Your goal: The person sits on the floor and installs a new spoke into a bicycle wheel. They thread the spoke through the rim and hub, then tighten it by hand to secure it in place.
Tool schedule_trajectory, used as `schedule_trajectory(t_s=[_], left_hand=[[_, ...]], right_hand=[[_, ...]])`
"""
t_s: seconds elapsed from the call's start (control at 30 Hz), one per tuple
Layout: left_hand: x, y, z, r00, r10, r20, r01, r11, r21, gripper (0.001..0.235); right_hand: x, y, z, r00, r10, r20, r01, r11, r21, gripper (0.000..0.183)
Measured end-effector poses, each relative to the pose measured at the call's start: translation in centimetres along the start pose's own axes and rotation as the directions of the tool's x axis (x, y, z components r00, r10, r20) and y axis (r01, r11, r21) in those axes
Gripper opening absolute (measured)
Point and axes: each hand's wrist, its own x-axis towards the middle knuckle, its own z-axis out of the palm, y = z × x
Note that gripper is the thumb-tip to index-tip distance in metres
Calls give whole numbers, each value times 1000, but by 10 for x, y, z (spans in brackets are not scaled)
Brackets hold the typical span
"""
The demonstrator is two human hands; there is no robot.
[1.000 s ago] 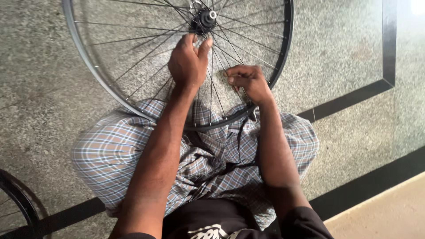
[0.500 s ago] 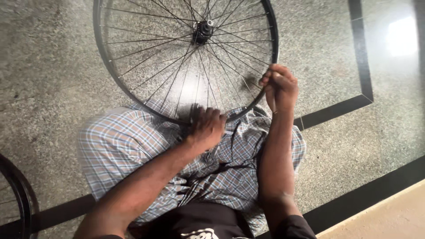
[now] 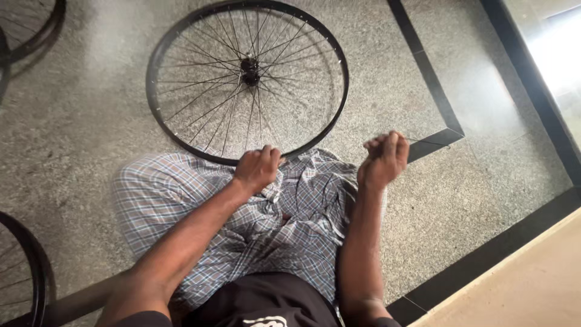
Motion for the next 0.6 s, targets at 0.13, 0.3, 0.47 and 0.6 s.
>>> schedule_trajectory(t_s=[0.13,0.3,0.47,0.6], left_hand=[[55,7,-72,975,-111,-190,81,984,-161,45],[109,-5,-199,830,-375,-413,131,851,-509,45],[102,-32,-264,687,-670,-283,-88,311,-946,39],[76,-44,-253,677,-736,-29,25,62,-998,42]], right_hand=[[-13,-28,11,993,-90,-77,91,996,15,10],[-7,-70,50,990,-96,-101,118,964,240,10],[8,-85,69,932,-361,34,355,929,104,16],[6,-68,68,952,-289,104,285,957,47,13]])
